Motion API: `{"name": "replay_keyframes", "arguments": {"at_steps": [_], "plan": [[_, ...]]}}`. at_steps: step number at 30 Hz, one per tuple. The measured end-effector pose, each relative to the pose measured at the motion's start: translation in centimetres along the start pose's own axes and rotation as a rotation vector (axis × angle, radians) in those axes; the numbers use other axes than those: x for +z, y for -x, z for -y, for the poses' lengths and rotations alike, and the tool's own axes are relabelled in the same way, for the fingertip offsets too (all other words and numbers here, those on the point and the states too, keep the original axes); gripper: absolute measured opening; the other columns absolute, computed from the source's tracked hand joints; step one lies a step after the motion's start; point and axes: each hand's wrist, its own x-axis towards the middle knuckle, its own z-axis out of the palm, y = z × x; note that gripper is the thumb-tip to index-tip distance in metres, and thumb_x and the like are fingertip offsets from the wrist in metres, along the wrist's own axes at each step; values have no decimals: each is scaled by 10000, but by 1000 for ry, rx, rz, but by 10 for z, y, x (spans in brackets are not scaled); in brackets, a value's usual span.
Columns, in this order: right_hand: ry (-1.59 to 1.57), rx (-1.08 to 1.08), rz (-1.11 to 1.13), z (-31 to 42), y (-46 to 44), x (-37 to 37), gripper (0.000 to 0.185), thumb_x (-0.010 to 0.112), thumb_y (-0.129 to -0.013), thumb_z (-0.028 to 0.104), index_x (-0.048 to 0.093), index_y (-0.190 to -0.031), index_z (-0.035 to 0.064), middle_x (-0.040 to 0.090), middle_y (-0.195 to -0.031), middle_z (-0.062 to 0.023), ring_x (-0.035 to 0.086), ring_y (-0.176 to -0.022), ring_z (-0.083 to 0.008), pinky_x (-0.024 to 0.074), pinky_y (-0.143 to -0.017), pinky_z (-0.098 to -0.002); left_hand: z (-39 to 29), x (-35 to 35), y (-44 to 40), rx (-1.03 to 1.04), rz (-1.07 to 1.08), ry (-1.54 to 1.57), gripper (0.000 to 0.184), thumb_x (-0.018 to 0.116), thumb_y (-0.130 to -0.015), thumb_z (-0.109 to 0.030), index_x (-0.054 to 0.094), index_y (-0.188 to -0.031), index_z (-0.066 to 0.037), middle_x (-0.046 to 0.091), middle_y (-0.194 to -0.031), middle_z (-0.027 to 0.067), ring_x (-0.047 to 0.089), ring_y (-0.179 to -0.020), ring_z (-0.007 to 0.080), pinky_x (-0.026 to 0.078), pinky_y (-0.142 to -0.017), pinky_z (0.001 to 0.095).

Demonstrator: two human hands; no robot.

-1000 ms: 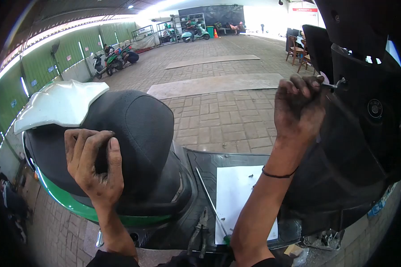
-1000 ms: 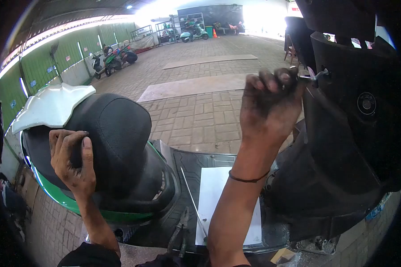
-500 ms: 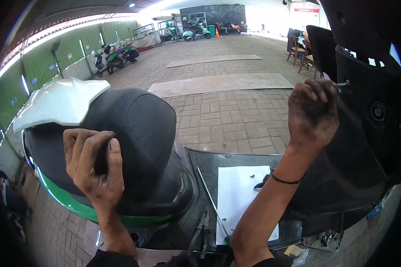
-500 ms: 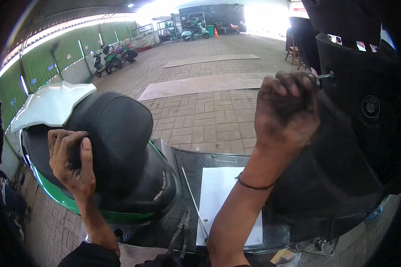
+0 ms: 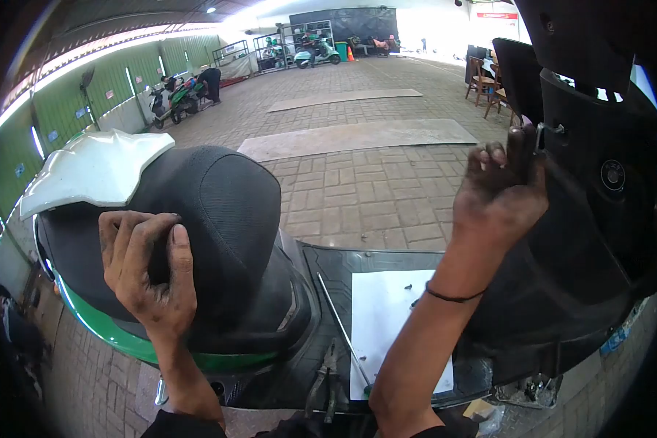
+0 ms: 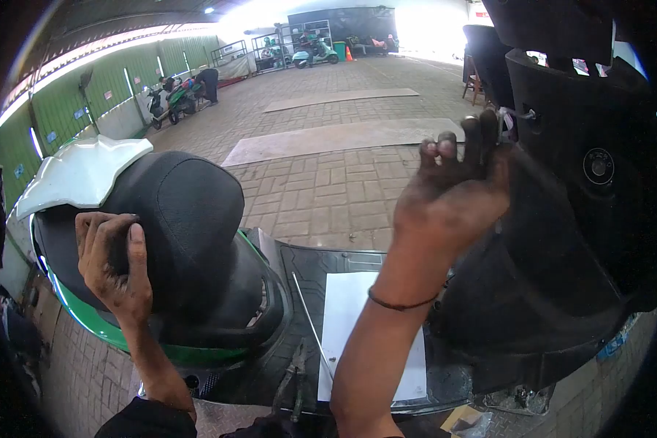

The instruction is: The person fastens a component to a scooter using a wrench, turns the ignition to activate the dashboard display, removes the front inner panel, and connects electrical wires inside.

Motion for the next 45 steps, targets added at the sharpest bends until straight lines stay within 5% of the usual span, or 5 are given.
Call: {"name": "replay_keyframes", "arguments": {"at_steps": [20,27,32,39,45], "plan": [[554,-19,-286,12,7,55,367,471,-1137,398,623,-1235,80,752,-1085,-74,617,-838,-152,499,-746,-314,4,2,-1,55,-10,-4,81,692,-842,15,707,-921,5,643,-850,104,566,-869,272,453,-782,386],[-888,388,576,-5,-21,-8,142,564,-1052,216,674,-1034,128,652,-833,12,566,-740,-131,464,-755,-351,4,2,0,54,-13,-8,100,691,-836,24,711,-932,6,650,-854,101,571,-873,275,458,-787,382],[224,-86,-279,-3,4,24,260,544,-1087,334,686,-1098,116,687,-914,-34,616,-827,-135,482,-692,-325,3,2,0,44,-7,0,103,691,-837,20,713,-937,3,652,-856,100,572,-877,273,460,-796,387],[595,-364,-298,-14,3,12,362,568,-1093,412,679,-1219,92,697,-1004,-41,627,-848,-143,493,-680,-313,4,2,1,45,-15,-33,95,687,-840,10,711,-931,2,652,-851,98,576,-890,268,463,-798,384],[-633,390,414,-4,-28,-9,281,534,-1118,322,684,-1130,85,663,-908,6,567,-737,-138,471,-691,-301,2,1,1,23,-3,-22,80,681,-860,13,708,-936,12,652,-863,108,584,-895,273,464,-818,392]]}}
